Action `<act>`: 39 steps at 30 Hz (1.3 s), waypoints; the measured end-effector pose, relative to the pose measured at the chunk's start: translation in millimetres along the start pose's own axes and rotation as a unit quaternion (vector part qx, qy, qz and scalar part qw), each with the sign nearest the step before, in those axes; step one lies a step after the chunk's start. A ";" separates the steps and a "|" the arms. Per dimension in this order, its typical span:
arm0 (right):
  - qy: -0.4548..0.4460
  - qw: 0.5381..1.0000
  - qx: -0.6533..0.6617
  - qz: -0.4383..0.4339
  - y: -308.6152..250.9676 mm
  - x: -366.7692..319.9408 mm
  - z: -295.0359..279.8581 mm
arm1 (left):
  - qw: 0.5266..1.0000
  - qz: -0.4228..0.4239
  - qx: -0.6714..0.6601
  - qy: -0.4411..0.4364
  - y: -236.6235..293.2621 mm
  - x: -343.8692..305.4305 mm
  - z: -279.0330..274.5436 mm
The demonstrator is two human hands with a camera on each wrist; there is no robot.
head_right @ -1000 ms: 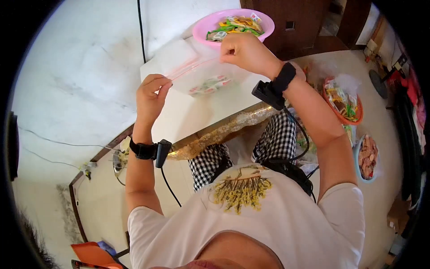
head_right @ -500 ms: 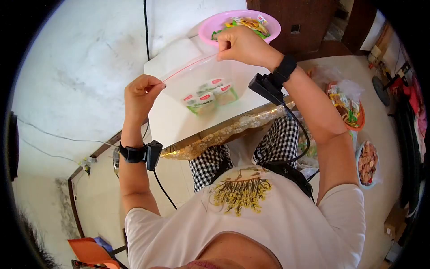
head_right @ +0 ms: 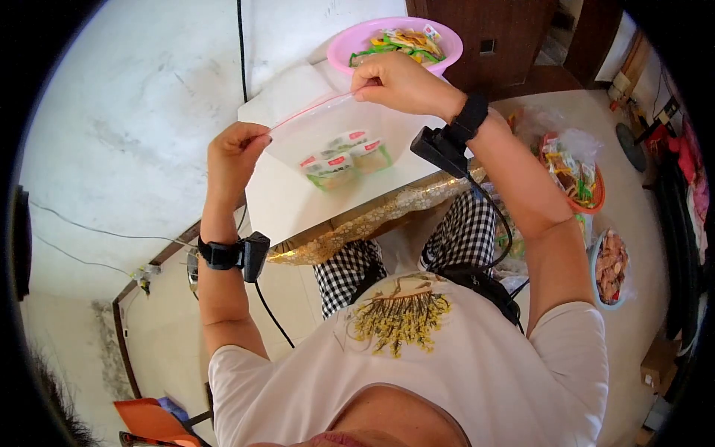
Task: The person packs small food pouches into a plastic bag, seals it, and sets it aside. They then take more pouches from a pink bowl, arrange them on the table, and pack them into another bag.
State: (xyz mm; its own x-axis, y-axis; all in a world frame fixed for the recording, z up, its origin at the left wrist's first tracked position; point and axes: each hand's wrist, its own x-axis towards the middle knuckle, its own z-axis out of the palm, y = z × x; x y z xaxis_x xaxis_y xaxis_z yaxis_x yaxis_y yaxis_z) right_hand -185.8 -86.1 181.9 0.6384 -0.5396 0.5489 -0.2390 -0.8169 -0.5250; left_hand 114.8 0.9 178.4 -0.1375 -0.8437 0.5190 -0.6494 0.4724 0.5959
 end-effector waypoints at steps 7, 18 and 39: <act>0.026 0.957 0.248 0.146 5.5 -5.7 19.7 | 0.981 -0.086 -0.170 -0.032 -19.5 0.0 -9.7; 0.032 0.906 0.364 0.214 2.4 -4.8 40.0 | 0.969 -0.194 -0.149 -0.019 -45.9 0.6 -14.5; 0.025 0.922 0.323 0.211 -11.5 -2.2 34.7 | 0.984 -0.042 -0.008 -0.172 36.5 51.5 42.6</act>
State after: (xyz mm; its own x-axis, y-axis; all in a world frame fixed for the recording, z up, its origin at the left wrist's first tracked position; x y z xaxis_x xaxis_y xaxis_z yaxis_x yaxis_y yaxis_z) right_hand -159.1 -68.5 164.1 0.5505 -0.8030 0.2285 0.0380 -0.2493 -0.9677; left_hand 52.2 -36.2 200.8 -0.3313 -0.9147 0.2316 -0.6573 0.3998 0.6389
